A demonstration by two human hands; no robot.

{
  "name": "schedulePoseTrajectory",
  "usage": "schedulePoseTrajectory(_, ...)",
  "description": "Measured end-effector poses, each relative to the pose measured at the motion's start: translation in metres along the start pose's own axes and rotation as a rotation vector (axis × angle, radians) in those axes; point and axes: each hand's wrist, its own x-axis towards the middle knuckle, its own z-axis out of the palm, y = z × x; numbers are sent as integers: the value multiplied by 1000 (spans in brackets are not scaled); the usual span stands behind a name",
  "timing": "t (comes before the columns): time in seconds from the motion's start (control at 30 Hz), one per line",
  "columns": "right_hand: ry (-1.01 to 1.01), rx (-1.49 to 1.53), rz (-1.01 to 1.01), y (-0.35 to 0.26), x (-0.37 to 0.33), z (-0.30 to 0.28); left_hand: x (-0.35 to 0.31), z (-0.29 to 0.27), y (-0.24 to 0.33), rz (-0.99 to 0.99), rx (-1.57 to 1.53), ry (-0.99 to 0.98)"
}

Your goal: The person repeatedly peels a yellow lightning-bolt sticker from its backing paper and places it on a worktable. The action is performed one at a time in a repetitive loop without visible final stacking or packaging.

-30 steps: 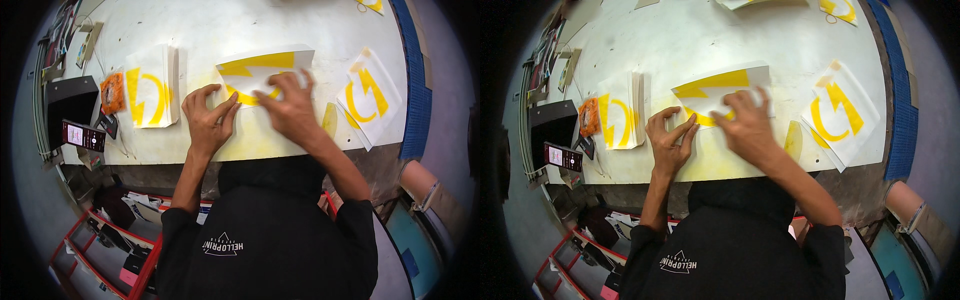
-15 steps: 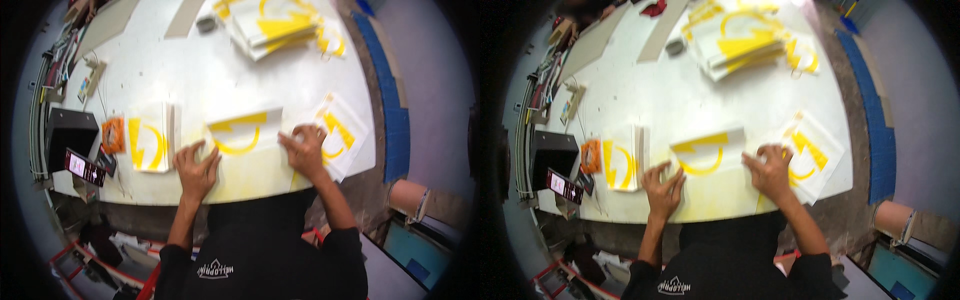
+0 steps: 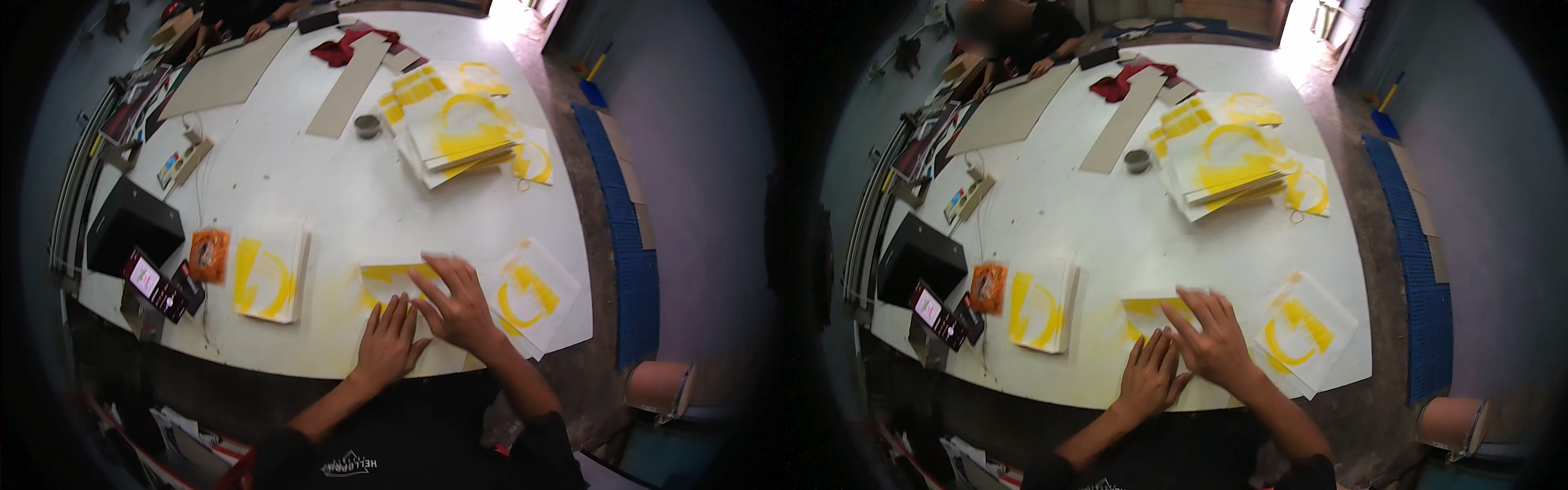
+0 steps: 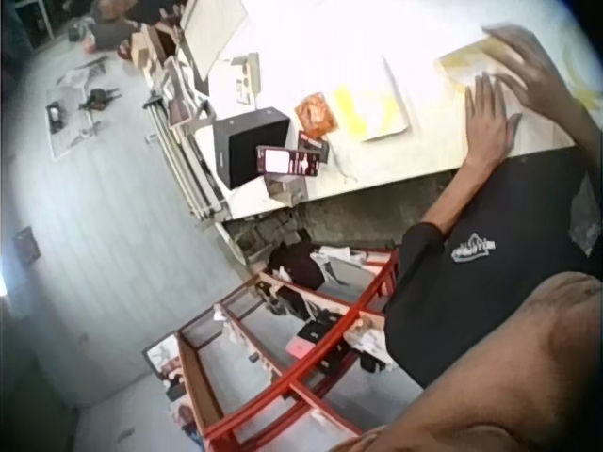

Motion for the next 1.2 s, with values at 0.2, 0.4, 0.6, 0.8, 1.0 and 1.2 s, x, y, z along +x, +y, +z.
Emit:
schedulePoseTrajectory(0.2,-168,19,-12,28,26,44,12,16,-25,43,79,216)
schedulePoseTrajectory(0.4,-179,-57,67,56,28,77,32,-8,-31,-44,-25,35)
schedulePoseTrajectory(0.6,-151,-223,-22,18,2,86,44,-12,-55,-93,44,-209)
schedulePoseTrajectory(0.8,-270,-146,310,31,-48,26,44,-13,-53,-107,19,-195)
schedulePoseTrajectory(1.0,-52,-333,666,-28,-142,-23,35,-11,-39,-172,86,-135)
schedulePoseTrajectory(1.2,16,-174,799,-45,-171,-10,19,-1,-34,-195,96,-124)
